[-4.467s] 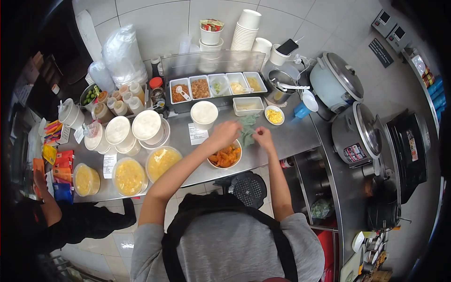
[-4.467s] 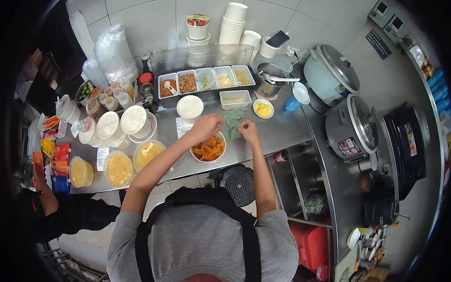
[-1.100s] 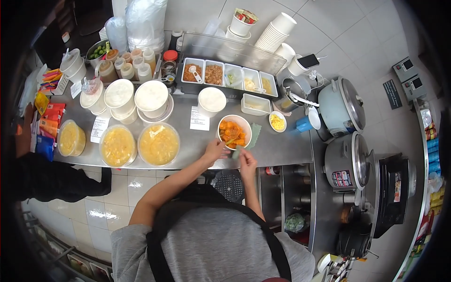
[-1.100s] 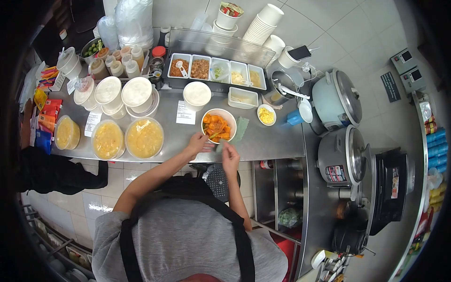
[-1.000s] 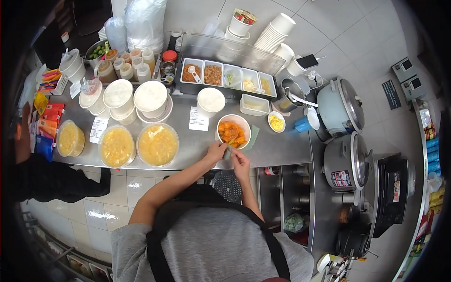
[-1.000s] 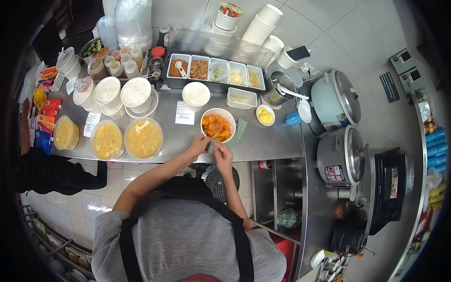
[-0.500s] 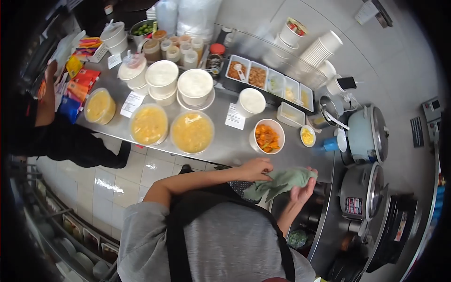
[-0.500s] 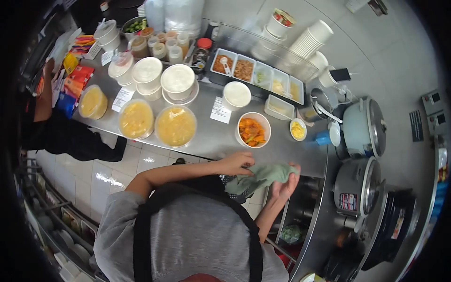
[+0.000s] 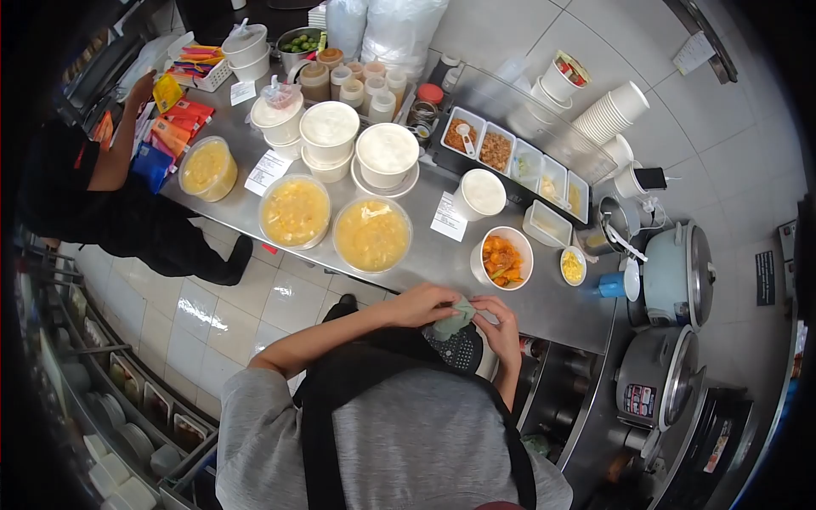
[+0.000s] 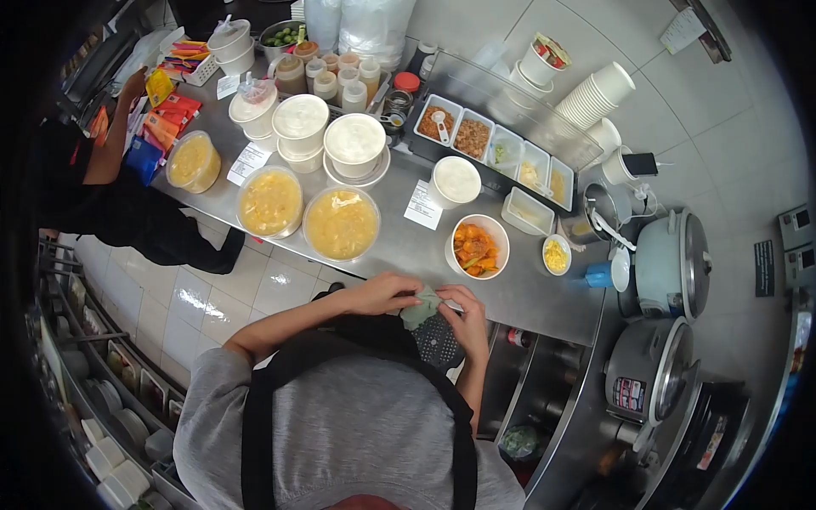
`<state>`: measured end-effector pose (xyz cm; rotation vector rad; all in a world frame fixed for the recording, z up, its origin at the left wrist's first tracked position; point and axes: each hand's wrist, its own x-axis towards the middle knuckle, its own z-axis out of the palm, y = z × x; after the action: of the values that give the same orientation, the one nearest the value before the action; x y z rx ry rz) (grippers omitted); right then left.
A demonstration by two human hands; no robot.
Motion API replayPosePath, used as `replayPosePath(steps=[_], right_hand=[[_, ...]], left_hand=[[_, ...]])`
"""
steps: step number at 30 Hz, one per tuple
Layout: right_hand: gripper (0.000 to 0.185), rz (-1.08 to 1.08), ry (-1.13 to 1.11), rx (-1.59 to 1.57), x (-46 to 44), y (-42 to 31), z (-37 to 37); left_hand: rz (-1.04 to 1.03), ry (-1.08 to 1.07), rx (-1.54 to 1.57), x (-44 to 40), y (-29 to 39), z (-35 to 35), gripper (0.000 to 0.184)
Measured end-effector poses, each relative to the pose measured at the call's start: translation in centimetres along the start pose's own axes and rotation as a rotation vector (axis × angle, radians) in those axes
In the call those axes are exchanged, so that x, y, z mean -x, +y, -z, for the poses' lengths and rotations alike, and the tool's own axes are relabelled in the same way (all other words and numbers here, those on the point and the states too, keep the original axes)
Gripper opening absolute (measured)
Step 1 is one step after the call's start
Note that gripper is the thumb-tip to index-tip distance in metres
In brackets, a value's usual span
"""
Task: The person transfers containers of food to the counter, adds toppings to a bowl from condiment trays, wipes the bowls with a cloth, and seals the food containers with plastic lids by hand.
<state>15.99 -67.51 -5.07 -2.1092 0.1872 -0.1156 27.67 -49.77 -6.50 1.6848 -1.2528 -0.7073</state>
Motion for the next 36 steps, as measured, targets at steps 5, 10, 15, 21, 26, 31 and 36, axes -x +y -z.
replayPosePath(steps=[5, 10, 15, 21, 26, 31, 36], right_hand=[[0.012, -0.077, -0.044, -0.090, -2.2, -0.1, -1.2], [0.016, -0.037, -0.192, 0.130, -3.9, 0.2, -2.0], [0.013, 0.084, 0.001, -0.440, -4.9, 2.1, -3.1], [0.006, -0.136, -0.032, -1.292, -6.8, 0.6, -3.0], [0.011, -0.049, 0.098, -0.817, -9.1, -1.2, -3.9], [0.015, 0.260, 0.112, -0.158, -11.7, -0.6, -6.8], [0.020, 0.285, 0.067, -0.028, -15.0, -0.6, -10.3]], left_hand=[[0.146, 0.332, 0.389, 6.8, -1.4, 1.0, 0.013], [0.670, 0.829, 0.673, 12.5, -4.9, 2.0, 0.022], [0.522, 1.001, 0.917, 10.9, -6.9, 1.1, 0.022], [0.510, 1.060, 0.962, 9.8, -6.6, 1.3, 0.017], [0.500, 1.000, 0.921, 10.2, -7.4, 1.6, 0.015], [0.541, 0.934, 0.952, 11.5, -6.4, 3.0, 0.013], [0.583, 0.821, 0.934, 14.1, -7.2, 4.6, 0.015]])
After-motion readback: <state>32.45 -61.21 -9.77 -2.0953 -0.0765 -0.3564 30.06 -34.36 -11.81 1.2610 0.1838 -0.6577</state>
